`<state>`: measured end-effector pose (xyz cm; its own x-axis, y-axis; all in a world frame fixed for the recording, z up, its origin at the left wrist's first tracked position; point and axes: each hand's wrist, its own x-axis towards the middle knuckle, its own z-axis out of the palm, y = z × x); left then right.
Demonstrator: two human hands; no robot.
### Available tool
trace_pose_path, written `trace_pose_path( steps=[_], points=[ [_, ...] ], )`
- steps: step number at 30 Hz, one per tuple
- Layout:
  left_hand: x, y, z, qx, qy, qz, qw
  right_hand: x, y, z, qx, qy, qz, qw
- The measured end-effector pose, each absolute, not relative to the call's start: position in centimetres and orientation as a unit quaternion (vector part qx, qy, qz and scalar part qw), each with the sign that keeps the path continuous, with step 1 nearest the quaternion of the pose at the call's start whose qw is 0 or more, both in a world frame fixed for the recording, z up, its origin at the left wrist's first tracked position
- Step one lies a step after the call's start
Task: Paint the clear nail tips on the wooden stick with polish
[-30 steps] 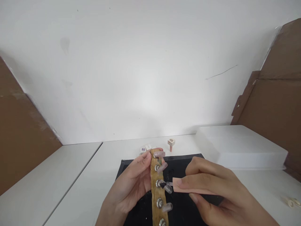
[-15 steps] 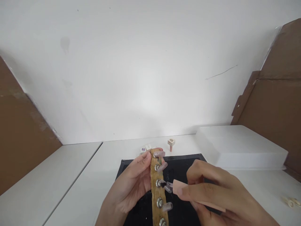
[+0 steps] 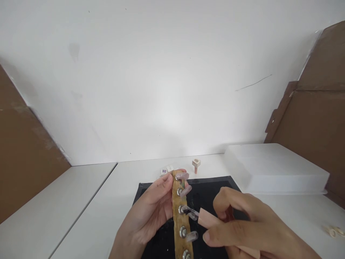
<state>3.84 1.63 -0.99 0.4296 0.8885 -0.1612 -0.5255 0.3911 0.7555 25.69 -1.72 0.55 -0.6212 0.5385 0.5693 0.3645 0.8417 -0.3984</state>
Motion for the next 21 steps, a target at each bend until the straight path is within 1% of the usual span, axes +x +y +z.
trace_pose_path(
  steps=[4,8,13,21],
  points=[
    [3.94,1.66,-0.78,0.316,0.289,0.451,0.783,25.81,-1.77,0.61,-0.249,-0.893,0.126,0.352],
    [3.99,1.58,-0.7,0.32,0.288,0.45,0.783,26.09,-1.89,0.5,-0.265,-0.9,0.129,0.32],
    [3.95,1.53,-0.65,0.318,0.289,0.451,0.782,26.13,-2.07,0.49,-0.263,-0.897,0.113,0.336],
    [3.98,1.47,-0.63,0.321,0.277,0.447,0.788,26.14,-1.94,0.44,-0.259,-0.905,0.115,0.318]
  ],
)
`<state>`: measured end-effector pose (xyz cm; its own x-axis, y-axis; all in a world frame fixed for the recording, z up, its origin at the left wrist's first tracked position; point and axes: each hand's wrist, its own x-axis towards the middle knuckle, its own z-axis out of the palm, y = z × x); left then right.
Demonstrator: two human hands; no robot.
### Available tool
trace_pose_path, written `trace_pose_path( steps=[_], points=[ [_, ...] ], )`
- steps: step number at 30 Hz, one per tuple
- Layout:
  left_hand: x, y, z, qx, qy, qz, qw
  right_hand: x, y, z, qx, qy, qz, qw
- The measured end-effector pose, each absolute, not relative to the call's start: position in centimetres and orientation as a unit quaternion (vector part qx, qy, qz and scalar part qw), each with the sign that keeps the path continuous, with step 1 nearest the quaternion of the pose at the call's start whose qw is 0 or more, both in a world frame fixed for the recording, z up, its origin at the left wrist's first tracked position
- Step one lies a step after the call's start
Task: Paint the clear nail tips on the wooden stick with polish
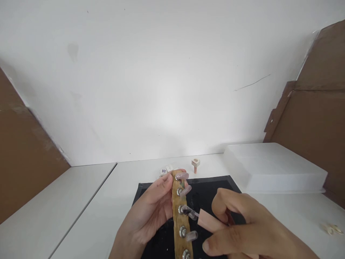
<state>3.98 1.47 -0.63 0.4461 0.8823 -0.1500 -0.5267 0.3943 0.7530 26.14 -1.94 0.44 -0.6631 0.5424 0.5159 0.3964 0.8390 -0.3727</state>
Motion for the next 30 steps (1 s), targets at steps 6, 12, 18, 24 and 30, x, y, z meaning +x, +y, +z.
trace_pose_path(
  steps=[6,12,18,24,30],
  points=[
    [3.96,1.55,-0.6,0.32,0.286,0.446,0.785,26.16,-2.03,0.45,-0.26,-0.905,0.098,0.322],
    [3.94,1.39,-0.56,0.312,0.289,0.451,0.785,26.28,-1.95,0.22,-0.266,-0.898,0.122,0.329],
    [3.88,1.3,-0.66,0.288,0.3,0.459,0.785,26.28,-1.69,-0.03,-0.259,-0.893,0.125,0.346],
    [4.01,1.36,-0.56,0.295,0.306,0.456,0.782,26.15,-1.67,0.33,-0.246,-0.894,0.126,0.353],
    [4.12,1.5,-0.52,0.29,0.303,0.457,0.785,26.07,-1.53,0.4,-0.243,-0.899,0.105,0.348]
  ],
)
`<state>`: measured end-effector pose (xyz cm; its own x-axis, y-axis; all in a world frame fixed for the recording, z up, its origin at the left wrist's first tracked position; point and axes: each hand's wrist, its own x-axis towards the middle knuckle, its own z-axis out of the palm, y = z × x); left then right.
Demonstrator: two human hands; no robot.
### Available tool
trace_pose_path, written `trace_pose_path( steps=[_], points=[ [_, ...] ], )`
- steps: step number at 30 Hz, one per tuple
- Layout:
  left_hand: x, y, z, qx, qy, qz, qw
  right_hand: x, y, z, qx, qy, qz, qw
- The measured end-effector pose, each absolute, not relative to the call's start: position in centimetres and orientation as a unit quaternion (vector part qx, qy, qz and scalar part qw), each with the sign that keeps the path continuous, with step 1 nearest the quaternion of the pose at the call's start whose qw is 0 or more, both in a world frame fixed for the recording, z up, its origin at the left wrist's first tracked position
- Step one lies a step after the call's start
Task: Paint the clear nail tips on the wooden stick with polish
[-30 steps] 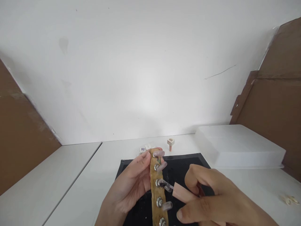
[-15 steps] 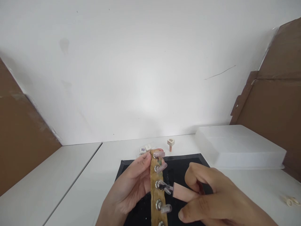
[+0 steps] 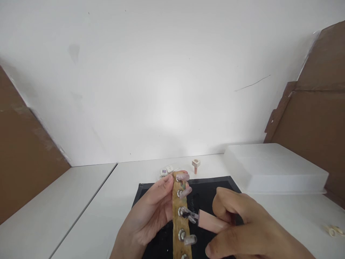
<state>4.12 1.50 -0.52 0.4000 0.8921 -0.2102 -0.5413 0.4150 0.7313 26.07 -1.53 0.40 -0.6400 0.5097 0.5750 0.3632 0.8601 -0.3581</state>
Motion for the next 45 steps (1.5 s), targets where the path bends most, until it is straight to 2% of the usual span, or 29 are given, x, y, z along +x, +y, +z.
trace_pose_path(
  steps=[10,18,23,28,34,45],
  points=[
    [3.7,1.1,-0.6,0.301,0.265,0.448,0.799,25.9,-2.0,-0.3,-0.245,-0.871,0.123,0.407],
    [2.8,0.6,-0.7,0.317,0.25,0.449,0.797,24.9,-1.7,-0.2,-0.179,-0.839,0.17,0.484],
    [2.7,0.6,-0.4,0.31,0.26,0.467,0.786,24.5,-1.8,0.3,-0.237,-0.793,0.178,0.533],
    [2.7,0.7,-0.5,0.32,0.251,0.464,0.787,24.7,-1.7,0.4,-0.226,-0.803,0.183,0.519],
    [2.8,0.9,-0.4,0.313,0.254,0.471,0.785,24.5,-1.5,-0.1,-0.195,-0.771,0.285,0.535],
    [3.2,0.8,-0.5,0.318,0.265,0.461,0.785,24.5,-1.3,0.6,-0.165,-0.795,0.265,0.52]
  ],
)
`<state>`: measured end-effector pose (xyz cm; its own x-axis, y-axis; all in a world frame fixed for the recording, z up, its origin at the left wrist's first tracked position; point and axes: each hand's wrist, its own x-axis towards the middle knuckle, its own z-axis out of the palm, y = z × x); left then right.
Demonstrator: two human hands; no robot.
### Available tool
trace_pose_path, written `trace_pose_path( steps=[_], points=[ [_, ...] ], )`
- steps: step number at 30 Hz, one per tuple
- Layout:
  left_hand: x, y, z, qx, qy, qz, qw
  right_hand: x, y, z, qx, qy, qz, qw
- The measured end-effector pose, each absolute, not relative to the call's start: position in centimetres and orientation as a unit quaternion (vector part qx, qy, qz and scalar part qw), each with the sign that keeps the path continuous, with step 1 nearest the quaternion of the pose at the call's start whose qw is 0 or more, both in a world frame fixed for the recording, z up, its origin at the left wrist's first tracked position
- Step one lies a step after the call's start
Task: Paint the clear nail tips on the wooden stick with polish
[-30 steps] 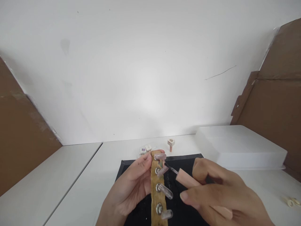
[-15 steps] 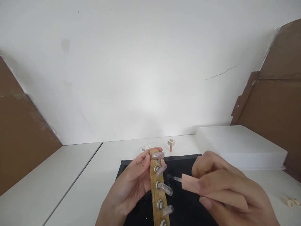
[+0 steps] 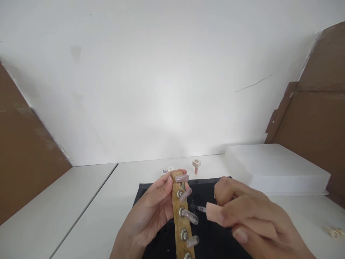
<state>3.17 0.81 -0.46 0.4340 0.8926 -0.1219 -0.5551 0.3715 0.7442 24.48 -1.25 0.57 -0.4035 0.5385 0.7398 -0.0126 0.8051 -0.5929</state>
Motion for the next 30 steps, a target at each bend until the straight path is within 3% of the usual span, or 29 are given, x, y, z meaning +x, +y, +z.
trace_pose_path(
  steps=[10,23,30],
  points=[
    [3.9,0.6,-0.4,0.326,0.259,0.457,0.786,25.2,-1.2,-0.1,-0.18,-0.81,0.277,0.485],
    [3.6,1.0,-0.8,0.335,0.247,0.452,0.789,24.5,-0.9,0.1,-0.17,-0.786,0.236,0.545],
    [3.8,0.9,-0.5,0.337,0.249,0.45,0.789,24.6,-1.1,0.7,-0.167,-0.806,0.22,0.524]
  ],
)
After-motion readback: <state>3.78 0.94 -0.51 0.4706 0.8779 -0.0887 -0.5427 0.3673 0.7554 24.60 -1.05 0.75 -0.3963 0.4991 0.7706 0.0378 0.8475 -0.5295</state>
